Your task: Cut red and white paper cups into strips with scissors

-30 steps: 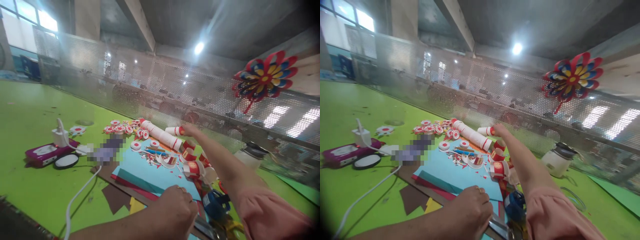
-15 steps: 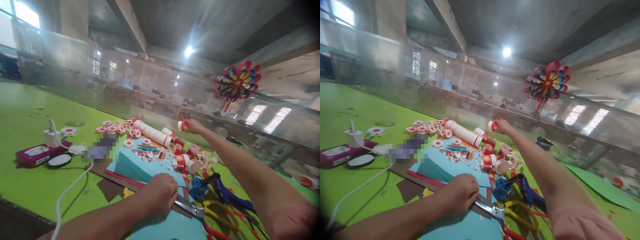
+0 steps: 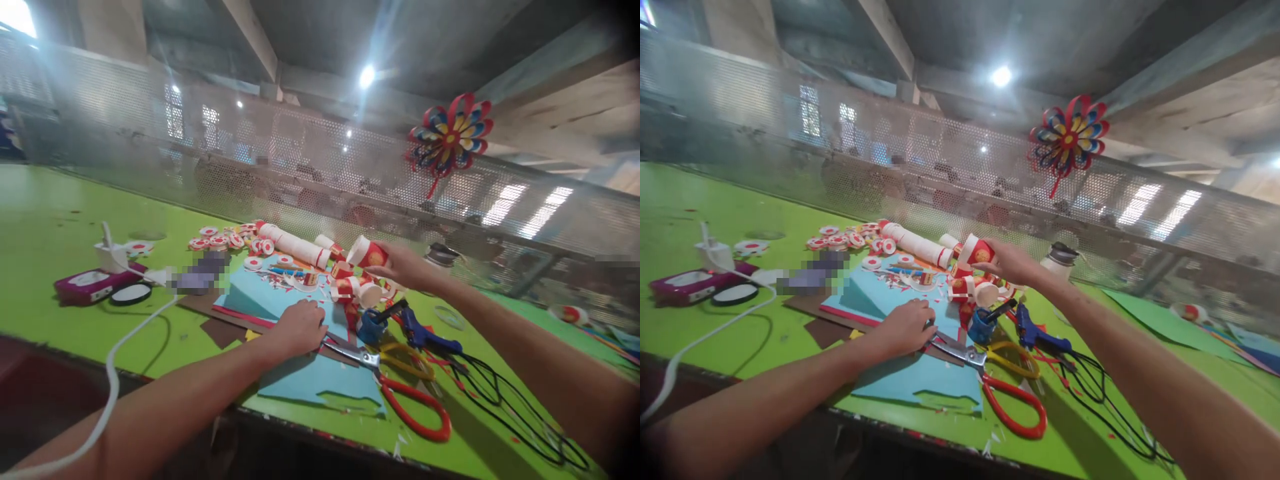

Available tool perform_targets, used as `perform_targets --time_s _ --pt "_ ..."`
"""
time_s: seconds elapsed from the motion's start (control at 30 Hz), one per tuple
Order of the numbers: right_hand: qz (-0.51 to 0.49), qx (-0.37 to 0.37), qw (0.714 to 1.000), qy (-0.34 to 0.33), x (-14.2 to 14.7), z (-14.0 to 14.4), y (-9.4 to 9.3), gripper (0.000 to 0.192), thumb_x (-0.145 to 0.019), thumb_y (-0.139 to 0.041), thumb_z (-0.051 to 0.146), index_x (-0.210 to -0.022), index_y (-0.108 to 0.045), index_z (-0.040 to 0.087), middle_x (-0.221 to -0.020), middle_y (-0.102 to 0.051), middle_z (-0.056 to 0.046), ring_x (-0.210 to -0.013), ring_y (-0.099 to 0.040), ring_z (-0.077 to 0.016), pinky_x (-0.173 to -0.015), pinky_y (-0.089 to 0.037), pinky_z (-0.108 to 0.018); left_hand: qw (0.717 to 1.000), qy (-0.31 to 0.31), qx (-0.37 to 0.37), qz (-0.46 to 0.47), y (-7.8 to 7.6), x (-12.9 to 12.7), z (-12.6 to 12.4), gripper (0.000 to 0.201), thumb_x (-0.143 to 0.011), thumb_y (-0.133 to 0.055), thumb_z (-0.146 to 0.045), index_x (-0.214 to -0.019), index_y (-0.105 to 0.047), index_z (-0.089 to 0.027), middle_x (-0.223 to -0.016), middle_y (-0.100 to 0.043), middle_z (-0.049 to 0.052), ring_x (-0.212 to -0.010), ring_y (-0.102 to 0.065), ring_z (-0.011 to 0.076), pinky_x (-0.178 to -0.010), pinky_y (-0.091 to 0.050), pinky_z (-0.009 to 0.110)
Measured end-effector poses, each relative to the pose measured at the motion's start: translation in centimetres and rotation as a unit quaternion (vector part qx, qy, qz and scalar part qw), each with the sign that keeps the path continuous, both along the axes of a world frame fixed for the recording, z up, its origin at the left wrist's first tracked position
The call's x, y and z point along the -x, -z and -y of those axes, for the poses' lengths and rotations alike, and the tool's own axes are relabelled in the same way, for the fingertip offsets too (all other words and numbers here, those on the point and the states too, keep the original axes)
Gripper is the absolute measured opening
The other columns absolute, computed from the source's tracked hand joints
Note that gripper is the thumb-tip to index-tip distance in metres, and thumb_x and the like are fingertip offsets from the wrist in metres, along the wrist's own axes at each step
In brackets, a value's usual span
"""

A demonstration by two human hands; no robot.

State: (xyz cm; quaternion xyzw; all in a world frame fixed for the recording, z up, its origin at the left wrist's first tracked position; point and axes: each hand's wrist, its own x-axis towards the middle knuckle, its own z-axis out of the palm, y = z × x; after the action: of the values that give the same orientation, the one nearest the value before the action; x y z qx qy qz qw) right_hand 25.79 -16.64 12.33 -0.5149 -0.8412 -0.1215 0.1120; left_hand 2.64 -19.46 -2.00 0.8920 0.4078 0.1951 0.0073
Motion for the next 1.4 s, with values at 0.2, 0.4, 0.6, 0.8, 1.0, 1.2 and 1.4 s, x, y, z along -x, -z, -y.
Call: perform_targets --time_s 0.2,0.4,0.6,0.8,1.0,1.2,1.4 --pt "-0.044 -0.02 0.997 -0.065 1.6 7.1 3.4 0.058 -0.082 -0.06 0.033 -0.135 -0.039 0.021 -0.13 -0.054 -0.012 -0.114 -0.053 -0.0286 -0.093 -0.044 -0.045 0.997 -0.011 0.064 0.049 -0.3 0.4 -0.6 0.028 -0.082 -0.044 -0.03 -0.082 -0.066 -0.013 -0.085 -0.067 0.015 -0.085 -0.061 0.0275 -0.077 -0.044 0.039" --pt "-0.092 0.089 0.982 -0.14 4.1 10.8 7.5 0.063 -0.08 -0.063 0.017 -0.135 -0.037 0.032 -0.129 -0.05 -0.006 -0.113 -0.051 -0.0221 -0.092 -0.047 -0.039 0.976 -0.006 0.148 0.158 0.1 0.4 -2.4 0.043 -0.089 -0.029 -0.037 -0.081 -0.065 -0.014 -0.074 -0.066 0.011 -0.07 -0.06 0.0207 -0.066 -0.042 0.031" --pt "-0.114 0.107 0.98 -0.124 4.1 9.7 9.9 0.062 -0.08 -0.063 0.013 -0.134 -0.037 0.032 -0.128 -0.047 -0.008 -0.115 -0.048 -0.0238 -0.094 -0.045 -0.043 0.865 0.036 0.366 0.341 -0.1 -0.1 -2.8 0.068 -0.082 -0.028 -0.066 -0.087 -0.063 -0.008 -0.058 -0.055 0.002 -0.051 -0.047 0.0123 -0.054 -0.037 0.025" --pt "-0.129 0.075 0.979 -0.139 3.1 8.4 12.1 0.072 -0.077 -0.063 0.009 -0.137 -0.029 0.032 -0.129 -0.043 -0.011 -0.116 -0.048 -0.0264 -0.093 -0.046 -0.046 0.845 0.184 0.39 0.318 -1.6 0.3 -1.3 0.052 -0.084 -0.041 -0.056 -0.089 -0.065 -0.011 -0.077 -0.06 0.005 -0.072 -0.051 0.0147 -0.069 -0.038 0.027" --pt "-0.126 0.036 0.98 -0.147 2.5 8.5 13.4 0.076 -0.076 -0.063 0.011 -0.14 -0.027 0.033 -0.127 -0.045 -0.011 -0.114 -0.048 -0.0281 -0.091 -0.047 -0.047 0.828 0.235 0.429 0.273 -1.7 0.7 -1.2 0.046 -0.082 -0.049 -0.051 -0.104 -0.062 -0.013 -0.098 -0.061 0.009 -0.09 -0.054 0.0203 -0.079 -0.041 0.031" --pt "-0.158 -0.015 0.98 -0.117 2.9 9.1 12.6 0.068 -0.079 -0.065 0.026 -0.138 -0.03 0.027 -0.118 -0.051 -0.012 -0.109 -0.05 -0.0295 -0.091 -0.046 -0.05 0.784 0.23 0.48 0.319 -2.4 1.0 -0.6 0.053 -0.073 -0.063 -0.043 -0.118 -0.049 -0.018 -0.108 -0.058 0.011 -0.093 -0.056 0.0232 -0.076 -0.046 0.034" --pt "-0.18 -0.023 0.982 -0.056 3.5 10.2 12.1 0.055 -0.081 -0.064 0.031 -0.129 -0.039 0.025 -0.117 -0.052 -0.012 -0.11 -0.05 -0.0302 -0.089 -0.046 -0.049 0.764 0.251 0.469 0.366 -2.2 0.6 0.0 0.047 -0.071 -0.067 -0.035 -0.11 -0.045 -0.019 -0.101 -0.058 0.008 -0.092 -0.057 0.0209 -0.077 -0.046 0.035"
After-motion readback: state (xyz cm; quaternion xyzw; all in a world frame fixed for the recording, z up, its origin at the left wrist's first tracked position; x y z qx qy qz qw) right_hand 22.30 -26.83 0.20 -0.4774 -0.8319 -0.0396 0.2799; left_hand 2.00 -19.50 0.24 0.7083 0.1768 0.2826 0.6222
